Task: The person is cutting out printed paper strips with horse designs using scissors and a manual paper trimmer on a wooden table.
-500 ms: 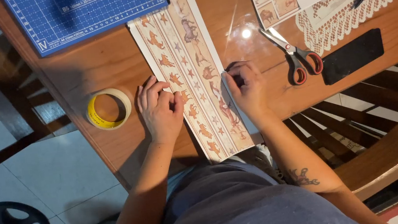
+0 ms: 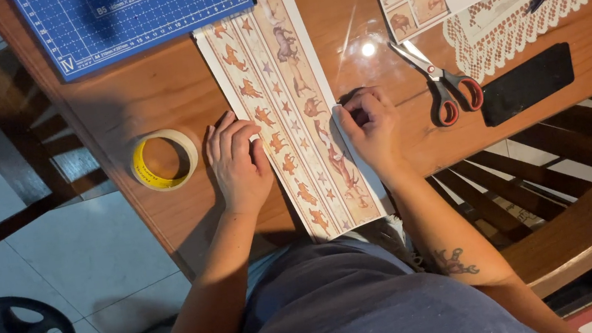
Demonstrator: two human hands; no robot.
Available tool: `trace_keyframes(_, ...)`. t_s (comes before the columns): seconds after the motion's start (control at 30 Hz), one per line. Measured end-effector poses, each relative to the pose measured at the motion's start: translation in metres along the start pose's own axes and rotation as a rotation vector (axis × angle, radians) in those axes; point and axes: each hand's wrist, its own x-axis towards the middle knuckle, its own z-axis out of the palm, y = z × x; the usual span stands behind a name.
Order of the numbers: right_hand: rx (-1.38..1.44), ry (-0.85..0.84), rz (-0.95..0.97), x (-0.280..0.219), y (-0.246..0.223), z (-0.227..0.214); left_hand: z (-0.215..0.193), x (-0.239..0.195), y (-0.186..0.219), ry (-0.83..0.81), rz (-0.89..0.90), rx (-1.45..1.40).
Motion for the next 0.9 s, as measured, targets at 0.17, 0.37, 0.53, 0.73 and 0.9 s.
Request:
trace_keyframes(0.17,0.015,-0.001,0.012,0.000,0.002,0.000,0.000,-0.001,0.000,0.005,-0.003,-0.015)
trace_keyframes(0.37,0.018,-0.019,0.036,0.001,0.000,-0.002,-0.001,0.000,0.000,0.009,0.007,-0.017)
trace_keyframes(0.53,0.034,-0.022,0.065,0.002,-0.004,-0.003,0.000,0.000,0.001,0.015,0.009,-0.019)
trace_keyframes(0.73,0.005,-0.018,0.091,-0.002,0.001,-0.001,-0.003,0.002,0.002,0.012,0.032,-0.008)
trace_keyframes(0.9,-0.049,-0.020,0.116,0.000,-0.008,-0.004,-0.004,0.003,0.005,-0.007,0.047,-0.022)
